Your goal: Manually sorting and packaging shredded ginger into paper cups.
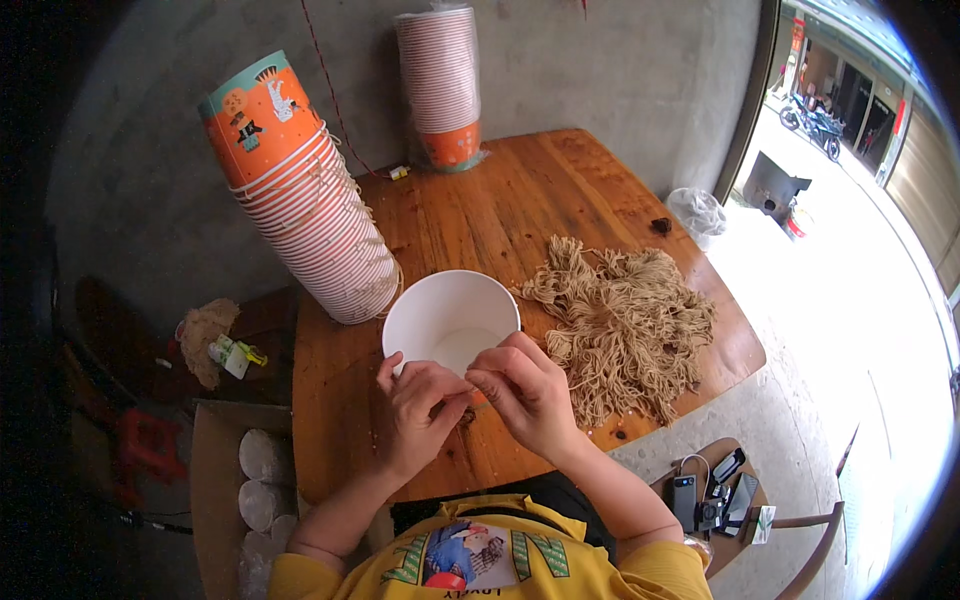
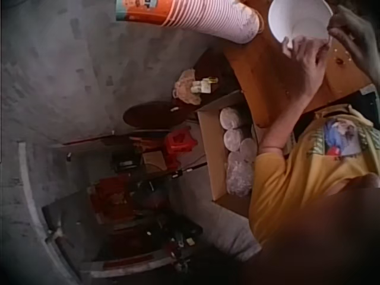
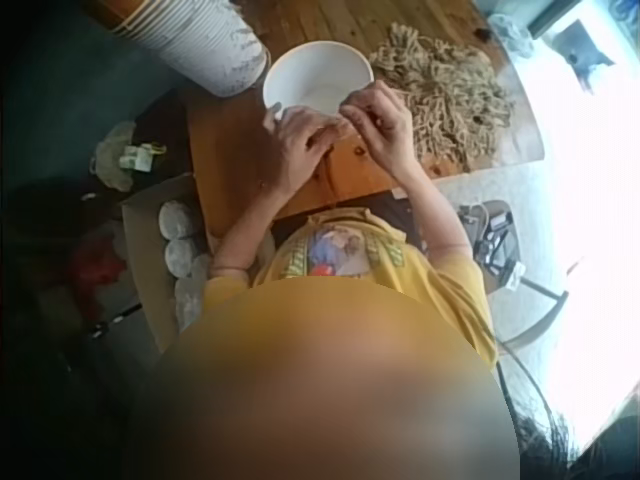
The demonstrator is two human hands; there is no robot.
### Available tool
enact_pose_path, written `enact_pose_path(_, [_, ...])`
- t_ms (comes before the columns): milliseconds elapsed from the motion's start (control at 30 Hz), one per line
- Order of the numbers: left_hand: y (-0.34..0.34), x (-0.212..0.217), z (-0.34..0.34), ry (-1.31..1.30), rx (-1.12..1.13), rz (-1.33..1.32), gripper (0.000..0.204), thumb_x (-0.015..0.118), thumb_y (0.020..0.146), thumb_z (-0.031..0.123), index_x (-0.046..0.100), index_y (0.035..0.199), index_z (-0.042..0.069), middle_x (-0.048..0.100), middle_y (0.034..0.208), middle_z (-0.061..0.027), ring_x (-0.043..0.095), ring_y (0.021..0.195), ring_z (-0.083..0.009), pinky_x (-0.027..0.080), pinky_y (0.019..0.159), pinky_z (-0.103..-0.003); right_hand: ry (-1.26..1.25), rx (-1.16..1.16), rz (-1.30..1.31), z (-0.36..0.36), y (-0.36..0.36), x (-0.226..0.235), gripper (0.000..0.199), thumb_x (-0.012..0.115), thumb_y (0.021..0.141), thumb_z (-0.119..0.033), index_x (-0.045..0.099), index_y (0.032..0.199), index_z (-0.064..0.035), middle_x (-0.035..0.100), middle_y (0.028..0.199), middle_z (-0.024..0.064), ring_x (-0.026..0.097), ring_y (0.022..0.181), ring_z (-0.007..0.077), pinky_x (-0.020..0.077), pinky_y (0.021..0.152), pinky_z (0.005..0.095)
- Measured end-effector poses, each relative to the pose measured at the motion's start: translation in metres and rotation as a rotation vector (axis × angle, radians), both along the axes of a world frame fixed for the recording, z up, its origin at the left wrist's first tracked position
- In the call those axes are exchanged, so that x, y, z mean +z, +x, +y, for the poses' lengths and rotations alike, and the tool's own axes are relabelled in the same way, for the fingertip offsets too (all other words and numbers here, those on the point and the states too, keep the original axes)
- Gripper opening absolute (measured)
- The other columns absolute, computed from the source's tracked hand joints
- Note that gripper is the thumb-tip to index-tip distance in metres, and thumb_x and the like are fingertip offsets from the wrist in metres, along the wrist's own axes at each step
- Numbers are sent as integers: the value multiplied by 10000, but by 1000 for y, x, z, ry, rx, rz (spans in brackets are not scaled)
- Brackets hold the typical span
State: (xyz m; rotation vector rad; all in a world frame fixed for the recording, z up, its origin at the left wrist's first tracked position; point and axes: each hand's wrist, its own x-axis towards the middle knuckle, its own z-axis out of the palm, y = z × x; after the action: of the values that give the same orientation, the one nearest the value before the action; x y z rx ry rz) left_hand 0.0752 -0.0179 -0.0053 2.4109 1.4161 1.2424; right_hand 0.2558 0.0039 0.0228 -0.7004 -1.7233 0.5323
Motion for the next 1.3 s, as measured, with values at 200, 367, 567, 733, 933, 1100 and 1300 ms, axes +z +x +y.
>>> enact_pose_path(200, [-8,7,2,82,11,72,212,746,774,137,657,952,211,609,844,64,594,920,-130,249,1042,-498,36,46,-45,-7,4,19,96,698,843,-10,632,911,-22,595,818,78,585,706,209,465,616,292])
enact_pose_path(367, [-30,9,6,134,22,213,196,730,779,98,672,942,189,610,835,46,606,932,-145,251,1051,-501,-462,235,115,4,22,18,93,648,933,-93,623,963,-9,623,881,6,584,789,66,488,656,233])
enact_pose_path(567, [-79,12,19,153,67,219,192,685,752,-4,660,854,157,578,984,-23,567,1105,-243,330,1016,-471,-825,653,574,17,52,18,153,483,1001,-119,585,1051,-16,663,819,80,631,575,116,503,473,211])
enact_pose_path(733, [-107,5,39,74,-28,-4,230,632,741,-141,640,868,50,564,1043,-111,590,1074,-305,531,849,-363,-679,891,1045,22,65,4,125,468,980,-52,558,1053,-3,674,959,157,661,619,237,554,474,295])
enact_pose_path(933, [-116,-1,53,-6,-110,-43,168,585,820,-116,642,888,27,568,1056,-117,607,1039,-269,525,834,-328,-606,603,899,27,68,-6,146,587,960,-153,606,1025,-23,642,885,77,598,617,137,470,496,226])
enact_pose_path(1100, [-90,33,35,-18,31,-133,190,562,862,-94,652,975,28,576,1054,-119,605,975,-263,510,831,-332,-392,229,628,30,57,-8,122,505,913,-36,600,968,16,539,1019,54,531,793,126,421,675,246])
enact_pose_path(1300, [-13,44,-27,-465,-104,41,420,697,849,177,470,1181,57,593,1069,-183,624,955,-369,520,794,-423,-626,511,842,30,36,3,162,448,920,-193,477,838,-56,509,850,84,430,589,102,348,514,228])
